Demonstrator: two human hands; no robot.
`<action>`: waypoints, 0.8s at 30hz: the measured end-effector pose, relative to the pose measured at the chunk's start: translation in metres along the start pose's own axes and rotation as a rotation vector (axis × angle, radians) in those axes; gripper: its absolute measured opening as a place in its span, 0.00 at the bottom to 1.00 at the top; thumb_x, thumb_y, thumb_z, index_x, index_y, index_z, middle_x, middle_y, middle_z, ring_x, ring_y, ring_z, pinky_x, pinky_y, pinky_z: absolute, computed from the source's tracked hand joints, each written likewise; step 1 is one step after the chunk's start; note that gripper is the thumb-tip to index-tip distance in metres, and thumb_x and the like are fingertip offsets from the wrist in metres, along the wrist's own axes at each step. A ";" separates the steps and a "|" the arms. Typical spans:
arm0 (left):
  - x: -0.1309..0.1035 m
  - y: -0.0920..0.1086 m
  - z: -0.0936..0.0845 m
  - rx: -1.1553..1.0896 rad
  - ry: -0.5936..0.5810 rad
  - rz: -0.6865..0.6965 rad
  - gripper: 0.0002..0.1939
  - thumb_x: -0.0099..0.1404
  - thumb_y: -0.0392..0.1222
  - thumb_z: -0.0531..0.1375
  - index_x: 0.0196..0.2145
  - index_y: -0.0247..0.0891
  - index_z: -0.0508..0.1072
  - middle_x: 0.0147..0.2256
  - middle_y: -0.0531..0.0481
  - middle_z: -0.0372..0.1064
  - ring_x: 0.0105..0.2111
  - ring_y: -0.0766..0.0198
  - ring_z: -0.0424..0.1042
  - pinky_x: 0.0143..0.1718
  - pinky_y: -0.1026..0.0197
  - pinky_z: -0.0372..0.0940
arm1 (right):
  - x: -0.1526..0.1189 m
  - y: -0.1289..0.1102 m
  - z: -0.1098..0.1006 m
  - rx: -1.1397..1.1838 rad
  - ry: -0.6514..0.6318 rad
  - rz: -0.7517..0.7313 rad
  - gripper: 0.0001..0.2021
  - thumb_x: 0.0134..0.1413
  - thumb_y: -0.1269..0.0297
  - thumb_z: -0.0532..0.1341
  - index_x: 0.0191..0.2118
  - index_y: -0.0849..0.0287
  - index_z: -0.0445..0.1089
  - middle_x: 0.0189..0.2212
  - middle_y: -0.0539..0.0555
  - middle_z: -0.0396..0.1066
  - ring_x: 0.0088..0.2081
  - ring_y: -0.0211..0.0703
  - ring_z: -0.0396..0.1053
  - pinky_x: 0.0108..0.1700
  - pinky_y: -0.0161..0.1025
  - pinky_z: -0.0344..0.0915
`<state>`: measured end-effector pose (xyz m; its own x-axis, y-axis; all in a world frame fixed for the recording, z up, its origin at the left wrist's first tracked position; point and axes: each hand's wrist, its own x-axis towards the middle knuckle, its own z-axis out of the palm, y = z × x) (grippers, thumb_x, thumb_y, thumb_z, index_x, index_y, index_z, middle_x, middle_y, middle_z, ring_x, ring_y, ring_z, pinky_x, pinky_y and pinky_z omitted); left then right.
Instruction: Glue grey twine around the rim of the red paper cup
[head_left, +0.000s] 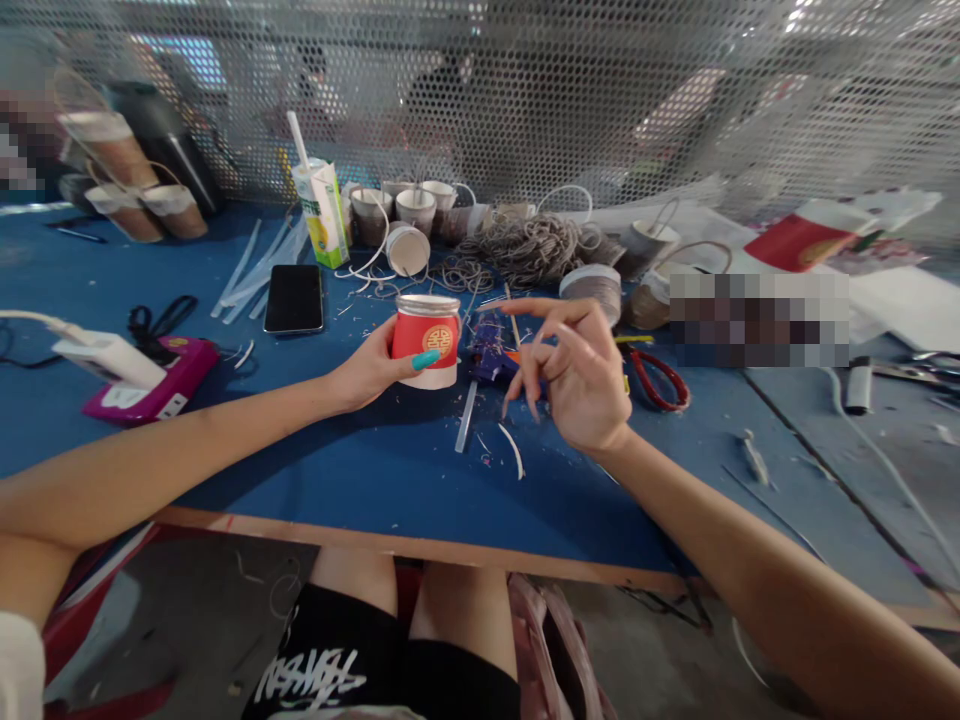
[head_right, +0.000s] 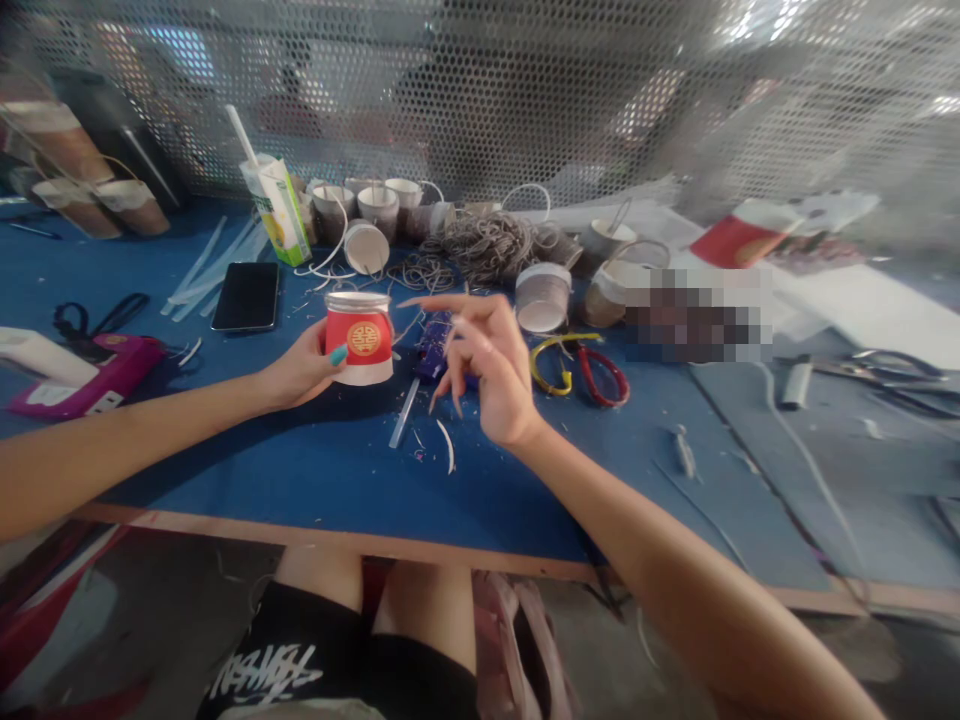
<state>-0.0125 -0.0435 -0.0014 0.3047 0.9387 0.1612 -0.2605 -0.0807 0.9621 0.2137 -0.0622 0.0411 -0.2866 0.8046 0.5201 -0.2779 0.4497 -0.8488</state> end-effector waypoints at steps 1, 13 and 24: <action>0.000 0.000 0.001 0.013 0.001 0.002 0.45 0.39 0.61 0.77 0.51 0.37 0.69 0.52 0.39 0.74 0.52 0.48 0.75 0.55 0.47 0.70 | -0.003 -0.002 0.003 -0.009 -0.097 0.027 0.08 0.66 0.59 0.57 0.36 0.56 0.61 0.52 0.54 0.74 0.16 0.24 0.57 0.20 0.32 0.70; 0.001 -0.003 -0.002 0.040 -0.016 0.013 0.40 0.39 0.46 0.79 0.49 0.39 0.70 0.48 0.45 0.76 0.48 0.54 0.76 0.52 0.50 0.72 | -0.006 -0.003 0.004 0.029 -0.246 0.169 0.14 0.67 0.53 0.57 0.34 0.57 0.62 0.54 0.57 0.75 0.15 0.24 0.59 0.24 0.35 0.73; 0.000 0.001 0.005 0.169 0.053 0.029 0.40 0.40 0.47 0.78 0.48 0.38 0.66 0.51 0.40 0.73 0.52 0.49 0.74 0.56 0.45 0.69 | -0.008 -0.001 0.004 -0.201 -0.319 0.001 0.16 0.70 0.54 0.53 0.33 0.59 0.64 0.55 0.59 0.75 0.16 0.23 0.58 0.22 0.32 0.68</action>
<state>-0.0081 -0.0448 0.0008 0.2498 0.9510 0.1822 -0.1098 -0.1592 0.9811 0.2128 -0.0706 0.0383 -0.5666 0.6580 0.4960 -0.1011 0.5419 -0.8343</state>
